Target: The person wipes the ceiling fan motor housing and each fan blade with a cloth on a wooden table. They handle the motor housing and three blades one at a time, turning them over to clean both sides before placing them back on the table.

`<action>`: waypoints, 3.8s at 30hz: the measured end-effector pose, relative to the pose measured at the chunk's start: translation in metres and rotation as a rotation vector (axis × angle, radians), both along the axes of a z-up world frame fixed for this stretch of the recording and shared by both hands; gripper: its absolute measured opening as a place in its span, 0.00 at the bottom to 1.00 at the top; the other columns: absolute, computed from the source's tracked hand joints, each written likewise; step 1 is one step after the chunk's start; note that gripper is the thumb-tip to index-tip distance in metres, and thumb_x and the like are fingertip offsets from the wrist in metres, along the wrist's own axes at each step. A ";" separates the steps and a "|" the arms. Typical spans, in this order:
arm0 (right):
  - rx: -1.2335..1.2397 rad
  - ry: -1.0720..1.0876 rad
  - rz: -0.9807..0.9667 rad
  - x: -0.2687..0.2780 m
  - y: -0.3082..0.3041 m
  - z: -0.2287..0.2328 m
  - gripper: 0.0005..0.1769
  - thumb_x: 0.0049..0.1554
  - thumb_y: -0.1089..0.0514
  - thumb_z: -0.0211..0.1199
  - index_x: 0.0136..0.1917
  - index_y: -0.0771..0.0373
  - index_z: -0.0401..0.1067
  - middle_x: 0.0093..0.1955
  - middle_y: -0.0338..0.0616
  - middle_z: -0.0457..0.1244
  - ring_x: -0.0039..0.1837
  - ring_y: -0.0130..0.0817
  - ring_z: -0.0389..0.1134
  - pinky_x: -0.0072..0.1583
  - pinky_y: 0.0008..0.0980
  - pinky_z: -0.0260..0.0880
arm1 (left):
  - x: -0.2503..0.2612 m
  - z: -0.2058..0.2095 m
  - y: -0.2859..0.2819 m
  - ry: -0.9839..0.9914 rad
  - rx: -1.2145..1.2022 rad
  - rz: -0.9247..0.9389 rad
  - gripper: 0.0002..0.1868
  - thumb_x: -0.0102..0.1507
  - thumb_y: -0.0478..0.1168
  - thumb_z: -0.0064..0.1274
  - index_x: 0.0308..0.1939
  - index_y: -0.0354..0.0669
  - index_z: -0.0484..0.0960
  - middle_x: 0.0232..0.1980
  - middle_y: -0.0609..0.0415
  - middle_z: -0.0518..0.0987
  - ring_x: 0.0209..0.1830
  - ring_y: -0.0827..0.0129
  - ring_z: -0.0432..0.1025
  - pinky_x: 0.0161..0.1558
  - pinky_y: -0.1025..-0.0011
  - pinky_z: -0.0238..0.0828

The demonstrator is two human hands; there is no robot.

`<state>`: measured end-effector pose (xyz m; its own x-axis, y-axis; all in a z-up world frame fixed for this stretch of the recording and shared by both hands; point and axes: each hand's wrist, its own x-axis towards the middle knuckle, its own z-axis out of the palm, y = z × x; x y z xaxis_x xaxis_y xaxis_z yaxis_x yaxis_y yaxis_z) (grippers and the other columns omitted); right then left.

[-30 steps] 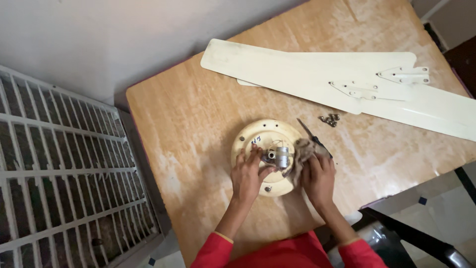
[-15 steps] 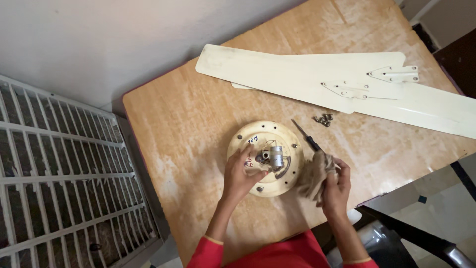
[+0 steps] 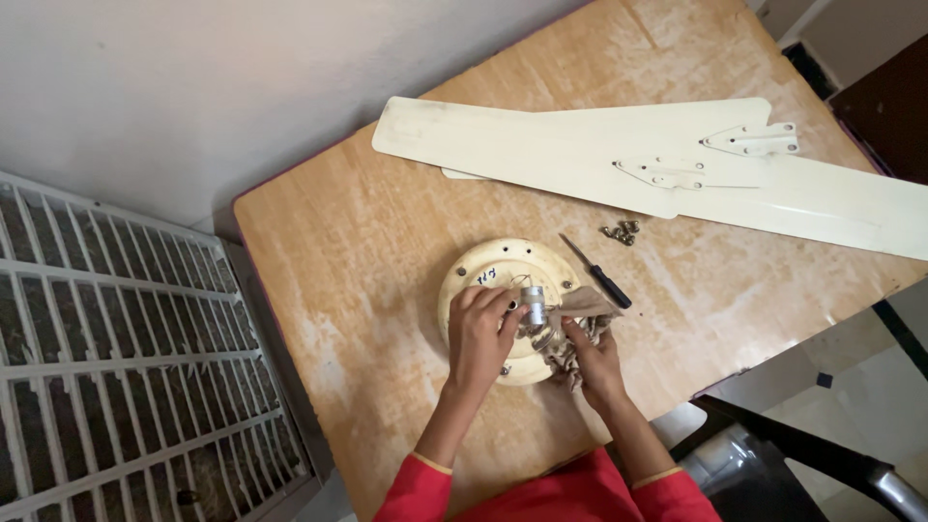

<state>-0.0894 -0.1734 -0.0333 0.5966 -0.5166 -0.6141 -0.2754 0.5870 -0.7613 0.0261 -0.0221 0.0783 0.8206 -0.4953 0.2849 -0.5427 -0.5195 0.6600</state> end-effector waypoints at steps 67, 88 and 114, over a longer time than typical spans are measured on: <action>-1.273 -0.342 0.578 0.096 0.100 0.172 0.33 0.37 0.60 0.74 0.58 0.69 0.73 0.44 0.53 0.67 0.47 0.53 0.69 0.48 0.44 0.71 | 0.010 0.023 0.070 0.188 -0.326 0.328 0.51 0.69 0.76 0.15 0.72 0.37 0.68 0.79 0.41 0.64 0.85 0.43 0.48 0.79 0.46 0.41; 0.011 -0.333 0.018 0.075 0.137 0.053 0.25 0.58 0.71 0.46 0.68 0.71 0.67 0.64 0.54 0.66 0.62 0.43 0.68 0.63 0.41 0.69 | 0.000 0.011 0.113 0.136 -0.591 0.330 0.47 0.63 0.65 0.55 0.75 0.34 0.65 0.80 0.38 0.61 0.86 0.47 0.50 0.83 0.51 0.44; -0.763 -0.498 0.365 0.085 0.107 0.094 0.23 0.56 0.70 0.51 0.63 0.65 0.74 0.68 0.54 0.65 0.73 0.49 0.62 0.72 0.45 0.60 | 0.008 0.042 0.073 0.306 -0.385 0.269 0.48 0.47 0.25 0.52 0.75 0.42 0.65 0.82 0.45 0.60 0.86 0.49 0.46 0.80 0.53 0.43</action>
<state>-0.0046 -0.0667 0.0603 0.8987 -0.4028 0.1732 0.1135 -0.1678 -0.9793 0.0338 0.0508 0.1200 0.9774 -0.1642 0.1331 -0.1785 -0.3038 0.9359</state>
